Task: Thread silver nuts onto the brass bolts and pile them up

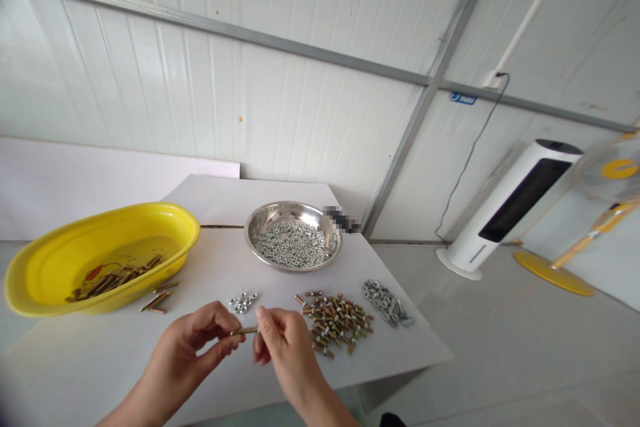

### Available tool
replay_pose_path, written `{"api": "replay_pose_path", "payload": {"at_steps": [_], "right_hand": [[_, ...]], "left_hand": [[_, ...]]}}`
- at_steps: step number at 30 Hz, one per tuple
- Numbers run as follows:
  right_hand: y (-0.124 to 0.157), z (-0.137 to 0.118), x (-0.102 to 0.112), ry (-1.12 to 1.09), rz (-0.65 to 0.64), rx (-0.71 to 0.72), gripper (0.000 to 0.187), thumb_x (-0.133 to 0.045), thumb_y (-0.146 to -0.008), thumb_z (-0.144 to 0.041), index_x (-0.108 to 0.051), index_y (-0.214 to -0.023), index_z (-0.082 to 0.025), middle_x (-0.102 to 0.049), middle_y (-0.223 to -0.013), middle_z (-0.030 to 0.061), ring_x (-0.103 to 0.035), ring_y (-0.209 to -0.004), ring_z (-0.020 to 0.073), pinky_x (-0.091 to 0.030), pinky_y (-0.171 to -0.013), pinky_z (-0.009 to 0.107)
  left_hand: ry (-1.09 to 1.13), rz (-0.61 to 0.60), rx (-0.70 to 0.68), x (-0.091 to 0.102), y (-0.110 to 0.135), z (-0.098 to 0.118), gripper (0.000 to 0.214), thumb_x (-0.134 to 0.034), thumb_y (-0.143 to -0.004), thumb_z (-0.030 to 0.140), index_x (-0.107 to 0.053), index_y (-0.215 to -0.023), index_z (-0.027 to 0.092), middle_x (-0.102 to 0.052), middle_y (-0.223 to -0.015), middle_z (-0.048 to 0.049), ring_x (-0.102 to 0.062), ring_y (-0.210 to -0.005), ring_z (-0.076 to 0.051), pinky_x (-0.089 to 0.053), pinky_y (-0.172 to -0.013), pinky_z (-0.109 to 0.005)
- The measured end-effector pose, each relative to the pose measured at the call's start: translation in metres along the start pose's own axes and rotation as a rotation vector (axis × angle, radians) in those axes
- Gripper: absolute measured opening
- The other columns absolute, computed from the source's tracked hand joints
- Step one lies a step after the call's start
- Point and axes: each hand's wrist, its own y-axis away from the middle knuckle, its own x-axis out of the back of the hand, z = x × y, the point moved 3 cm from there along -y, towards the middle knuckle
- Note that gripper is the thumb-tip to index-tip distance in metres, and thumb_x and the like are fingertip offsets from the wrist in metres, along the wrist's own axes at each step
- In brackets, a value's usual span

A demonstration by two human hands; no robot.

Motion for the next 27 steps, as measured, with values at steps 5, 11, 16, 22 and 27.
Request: {"api": "replay_pose_path", "payload": {"at_steps": [5, 11, 16, 22, 27], "right_hand": [[0.000, 0.008, -0.002, -0.066, -0.073, -0.110, 0.069, -0.032, -0.096, -0.066, -0.040, -0.046, -0.020, -0.050, -0.042, 0.0015, -0.045, -0.038, 0.0097, -0.035, -0.043, 0.022], [-0.005, -0.006, 0.008, -0.207, 0.012, 0.028, 0.028, -0.068, -0.087, -0.041, -0.064, -0.105, -0.019, -0.069, -0.096, 0.0063, -0.062, -0.076, 0.0156, -0.048, -0.064, 0.024], [-0.007, -0.007, 0.009, -0.059, 0.047, 0.088, 0.018, -0.075, -0.079, -0.024, -0.072, -0.097, -0.019, -0.070, -0.091, 0.0043, -0.061, -0.078, 0.0168, -0.047, -0.066, 0.024], [-0.007, 0.000, 0.009, -0.098, 0.020, 0.056, 0.019, -0.075, -0.080, -0.028, -0.069, -0.094, -0.017, -0.066, -0.079, 0.0019, -0.061, -0.074, 0.0163, -0.047, -0.067, 0.025], [-0.002, -0.005, 0.005, -0.099, -0.055, 0.018, 0.025, -0.066, -0.089, -0.041, -0.061, -0.096, -0.017, -0.063, -0.069, -0.0004, -0.060, -0.067, 0.0148, -0.047, -0.064, 0.025]], "left_hand": [[0.076, -0.002, 0.039, 0.000, -0.001, 0.001, 0.017, -0.070, -0.084, 0.027, -0.058, -0.075, 0.019, -0.066, -0.070, -0.0015, -0.063, -0.066, -0.016, -0.050, -0.064, -0.027], [0.396, 0.074, 0.160, 0.008, -0.010, -0.004, 0.025, -0.079, -0.077, 0.028, -0.057, -0.074, 0.018, -0.068, -0.061, 0.0016, -0.058, -0.057, -0.011, -0.046, -0.055, -0.021], [0.499, 0.053, 0.213, 0.008, -0.010, -0.009, 0.027, -0.082, -0.075, 0.028, -0.057, -0.074, 0.017, -0.072, -0.063, -0.0008, -0.061, -0.057, -0.012, -0.048, -0.055, -0.022], [0.490, 0.039, 0.229, 0.004, -0.009, -0.012, 0.031, -0.083, -0.073, 0.029, -0.055, -0.073, 0.017, -0.074, -0.064, -0.0023, -0.061, -0.057, -0.012, -0.049, -0.054, -0.023], [0.472, 0.020, 0.217, 0.001, -0.010, -0.010, 0.032, -0.083, -0.073, 0.032, -0.054, -0.073, 0.018, -0.074, -0.067, -0.0031, -0.062, -0.057, -0.013, -0.049, -0.054, -0.025]]}}
